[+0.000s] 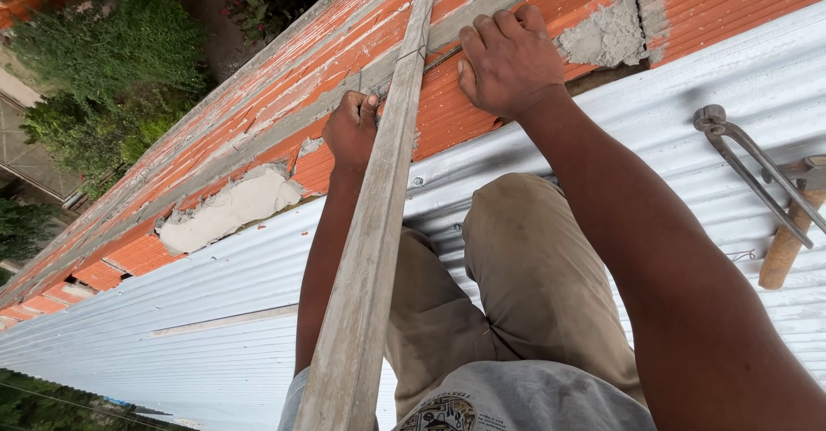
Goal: Securing a wooden beam to a brick wall using wire and pliers on a roof while checking alignment with a straight edge.
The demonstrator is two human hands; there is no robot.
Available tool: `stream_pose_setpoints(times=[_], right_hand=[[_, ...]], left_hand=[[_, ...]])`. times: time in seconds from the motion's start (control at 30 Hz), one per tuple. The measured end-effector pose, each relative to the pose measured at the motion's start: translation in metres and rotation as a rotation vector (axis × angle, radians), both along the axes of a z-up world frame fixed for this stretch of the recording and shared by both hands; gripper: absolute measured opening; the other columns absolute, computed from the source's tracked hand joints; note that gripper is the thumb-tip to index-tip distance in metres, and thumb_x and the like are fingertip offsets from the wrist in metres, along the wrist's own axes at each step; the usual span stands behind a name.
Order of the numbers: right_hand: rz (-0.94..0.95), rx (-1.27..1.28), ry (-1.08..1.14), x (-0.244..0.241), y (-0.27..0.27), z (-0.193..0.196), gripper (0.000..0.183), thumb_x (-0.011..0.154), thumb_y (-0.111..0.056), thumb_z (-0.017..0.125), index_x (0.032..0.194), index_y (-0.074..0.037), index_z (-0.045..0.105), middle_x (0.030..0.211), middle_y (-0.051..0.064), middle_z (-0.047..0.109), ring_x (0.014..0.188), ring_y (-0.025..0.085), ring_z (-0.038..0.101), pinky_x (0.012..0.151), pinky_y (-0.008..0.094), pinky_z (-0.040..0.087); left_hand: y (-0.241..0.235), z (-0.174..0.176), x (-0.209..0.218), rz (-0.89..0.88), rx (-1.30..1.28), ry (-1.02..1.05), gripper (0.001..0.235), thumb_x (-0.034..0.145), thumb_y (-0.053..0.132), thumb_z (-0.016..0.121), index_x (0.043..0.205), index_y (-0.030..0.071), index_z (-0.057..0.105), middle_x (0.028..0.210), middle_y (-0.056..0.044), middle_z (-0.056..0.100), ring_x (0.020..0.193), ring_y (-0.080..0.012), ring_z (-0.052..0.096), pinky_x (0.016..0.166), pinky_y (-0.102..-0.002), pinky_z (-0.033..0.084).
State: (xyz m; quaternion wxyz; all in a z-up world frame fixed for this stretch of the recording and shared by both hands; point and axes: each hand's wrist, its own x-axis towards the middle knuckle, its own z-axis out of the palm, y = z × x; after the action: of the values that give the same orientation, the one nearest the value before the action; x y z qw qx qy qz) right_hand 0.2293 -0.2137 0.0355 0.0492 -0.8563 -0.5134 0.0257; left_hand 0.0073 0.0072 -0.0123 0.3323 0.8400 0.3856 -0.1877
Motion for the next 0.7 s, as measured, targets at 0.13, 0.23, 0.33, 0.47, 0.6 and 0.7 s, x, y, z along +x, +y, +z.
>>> stream_pose_setpoints(times=[0.13,0.23,0.33,0.47,0.6,0.7], right_hand=[[-0.005,0.015,-0.020,0.000,0.000,-0.002,0.030,0.095,-0.046,0.060,0.096,-0.017,0.069,0.087,-0.001,0.065,0.078,0.020,0.056,0.080,0.037,0.040],[-0.004,0.019,-0.014,-0.001,-0.001,-0.006,0.030,0.095,-0.046,0.061,0.092,-0.017,0.067,0.082,-0.001,0.063,0.076,0.021,0.054,0.080,0.037,0.041],[-0.003,0.033,-0.011,-0.001,0.000,-0.006,0.030,0.096,-0.045,0.060,0.089,-0.017,0.066,0.079,0.000,0.060,0.074,0.022,0.052,0.079,0.038,0.040],[-0.026,0.036,0.018,-0.002,-0.002,-0.005,0.031,0.098,-0.044,0.056,0.087,-0.016,0.065,0.076,0.002,0.059,0.073,0.025,0.052,0.079,0.041,0.039],[-0.087,0.065,0.041,-0.009,-0.002,-0.014,0.032,0.099,-0.038,0.054,0.080,-0.015,0.066,0.073,0.002,0.060,0.069,0.024,0.053,0.078,0.040,0.040],[-0.118,0.209,0.048,-0.013,0.001,-0.032,0.037,0.096,-0.041,0.044,0.082,-0.012,0.063,0.071,0.007,0.053,0.073,0.026,0.053,0.079,0.042,0.040]], left_hand=[[0.000,-0.006,-0.005,-0.034,0.034,0.005,0.062,0.097,0.075,0.026,0.088,0.023,0.059,0.074,0.006,0.068,0.068,-0.0228,0.062,0.065,-0.044,0.038],[0.000,-0.012,-0.010,-0.072,0.074,0.007,0.073,0.094,0.082,0.016,0.090,0.022,0.057,0.074,0.003,0.065,0.067,-0.0255,0.061,0.064,-0.045,0.036],[0.000,-0.017,-0.014,-0.080,0.109,-0.010,0.067,0.098,0.077,0.020,0.091,0.022,0.058,0.074,0.002,0.066,0.068,-0.0269,0.061,0.063,-0.046,0.037],[-0.001,-0.024,-0.018,-0.126,0.152,-0.020,0.071,0.100,0.078,0.015,0.091,0.020,0.055,0.070,0.001,0.057,0.064,-0.0257,0.056,0.060,-0.046,0.034],[-0.001,-0.017,-0.023,-0.113,0.131,-0.145,0.039,0.106,0.044,0.055,0.081,0.021,0.037,0.066,0.008,0.036,0.067,-0.0107,0.034,0.059,-0.038,0.030],[0.005,-0.028,-0.032,0.071,0.062,0.008,0.043,0.111,0.057,0.052,0.094,0.019,0.060,0.082,-0.017,0.066,0.088,-0.0455,0.066,0.081,-0.054,0.053]])
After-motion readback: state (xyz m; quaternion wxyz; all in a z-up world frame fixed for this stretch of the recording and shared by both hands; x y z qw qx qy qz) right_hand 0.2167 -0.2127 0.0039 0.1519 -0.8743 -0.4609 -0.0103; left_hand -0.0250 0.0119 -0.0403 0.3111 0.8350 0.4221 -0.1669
